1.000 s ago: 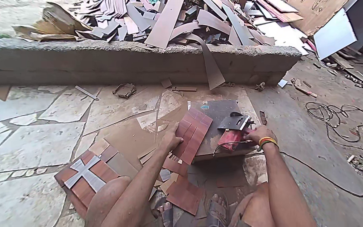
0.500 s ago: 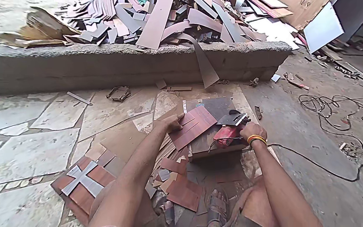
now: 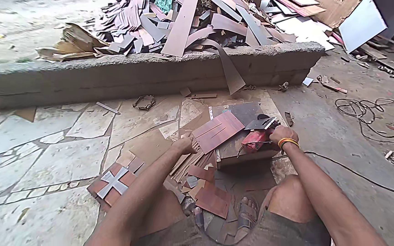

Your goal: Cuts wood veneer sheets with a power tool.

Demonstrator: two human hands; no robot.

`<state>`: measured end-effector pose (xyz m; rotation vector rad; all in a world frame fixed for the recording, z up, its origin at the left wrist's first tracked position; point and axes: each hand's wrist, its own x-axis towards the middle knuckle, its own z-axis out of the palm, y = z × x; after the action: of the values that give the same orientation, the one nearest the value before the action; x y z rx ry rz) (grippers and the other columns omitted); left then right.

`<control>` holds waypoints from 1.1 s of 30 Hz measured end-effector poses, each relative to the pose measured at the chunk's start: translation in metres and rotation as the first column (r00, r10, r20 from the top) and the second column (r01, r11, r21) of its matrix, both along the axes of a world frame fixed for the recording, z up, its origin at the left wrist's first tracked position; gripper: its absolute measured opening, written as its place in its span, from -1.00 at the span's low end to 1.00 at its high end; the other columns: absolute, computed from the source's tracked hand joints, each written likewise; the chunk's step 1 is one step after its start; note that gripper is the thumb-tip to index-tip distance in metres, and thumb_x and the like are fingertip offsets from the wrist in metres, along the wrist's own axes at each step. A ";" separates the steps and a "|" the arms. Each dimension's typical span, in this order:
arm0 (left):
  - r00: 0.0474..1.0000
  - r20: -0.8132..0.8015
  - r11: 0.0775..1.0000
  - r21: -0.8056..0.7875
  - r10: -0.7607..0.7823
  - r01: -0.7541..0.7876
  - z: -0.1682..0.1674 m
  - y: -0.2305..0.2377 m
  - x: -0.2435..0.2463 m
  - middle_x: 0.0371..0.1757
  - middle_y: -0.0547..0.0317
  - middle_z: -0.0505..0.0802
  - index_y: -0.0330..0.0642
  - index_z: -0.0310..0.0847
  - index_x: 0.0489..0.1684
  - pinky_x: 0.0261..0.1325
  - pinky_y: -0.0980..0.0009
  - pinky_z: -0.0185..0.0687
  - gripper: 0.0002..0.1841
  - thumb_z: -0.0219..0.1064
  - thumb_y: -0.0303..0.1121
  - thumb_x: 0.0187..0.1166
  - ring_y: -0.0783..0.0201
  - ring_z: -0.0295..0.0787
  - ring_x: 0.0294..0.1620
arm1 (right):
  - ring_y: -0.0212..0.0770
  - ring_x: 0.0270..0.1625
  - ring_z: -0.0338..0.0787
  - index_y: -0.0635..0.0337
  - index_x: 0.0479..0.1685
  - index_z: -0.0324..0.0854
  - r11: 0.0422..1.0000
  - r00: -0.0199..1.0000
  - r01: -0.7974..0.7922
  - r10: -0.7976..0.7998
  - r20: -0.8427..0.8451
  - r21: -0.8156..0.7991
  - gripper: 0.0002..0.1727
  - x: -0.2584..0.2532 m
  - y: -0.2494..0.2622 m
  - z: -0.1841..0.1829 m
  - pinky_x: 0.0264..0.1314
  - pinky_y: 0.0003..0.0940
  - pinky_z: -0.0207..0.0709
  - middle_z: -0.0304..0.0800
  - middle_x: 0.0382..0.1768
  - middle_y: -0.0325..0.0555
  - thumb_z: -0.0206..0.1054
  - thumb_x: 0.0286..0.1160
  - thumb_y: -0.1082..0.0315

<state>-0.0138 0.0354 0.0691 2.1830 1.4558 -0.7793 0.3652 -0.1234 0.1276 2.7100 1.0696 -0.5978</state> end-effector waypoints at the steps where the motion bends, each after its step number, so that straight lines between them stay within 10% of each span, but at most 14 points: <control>1: 0.998 -0.034 0.998 -0.036 -0.049 0.048 0.006 -0.008 -0.005 0.60 -0.22 0.62 -0.07 0.19 0.85 0.51 -0.37 0.47 -0.01 0.50 0.21 0.43 -0.25 0.57 0.60 | 0.18 0.33 0.79 0.30 0.07 0.71 1.000 1.000 -0.005 0.005 -0.001 0.003 -0.49 0.000 -0.001 0.000 0.26 0.29 0.61 0.80 0.20 0.23 0.35 0.36 0.02; 11: 0.975 0.170 0.940 -0.287 -0.141 0.186 0.014 -0.052 -0.038 0.59 -0.09 0.67 0.10 0.11 0.92 0.69 -0.20 0.33 -0.23 0.32 0.01 0.72 -0.06 0.59 0.61 | 0.20 0.33 0.78 0.29 0.06 0.73 0.998 0.999 0.044 -0.044 0.010 0.047 -0.49 -0.007 -0.006 -0.006 0.27 0.32 0.59 0.81 0.20 0.23 0.38 0.33 0.03; 33: 0.971 0.120 0.951 -0.208 -0.209 0.230 -0.008 -0.036 -0.043 0.64 -0.11 0.63 0.08 0.25 0.85 0.65 -0.29 0.34 -0.29 0.30 0.01 0.69 -0.12 0.52 0.67 | 0.13 0.34 0.80 0.24 0.11 0.75 0.996 0.995 0.078 -0.081 0.059 0.052 -0.45 0.001 0.006 -0.019 0.30 0.27 0.62 0.84 0.21 0.17 0.43 0.29 -0.03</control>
<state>-0.0565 -0.0009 0.0616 2.1990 1.0360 -0.8516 0.3663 -0.1178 0.1087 2.8053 0.9787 -0.5041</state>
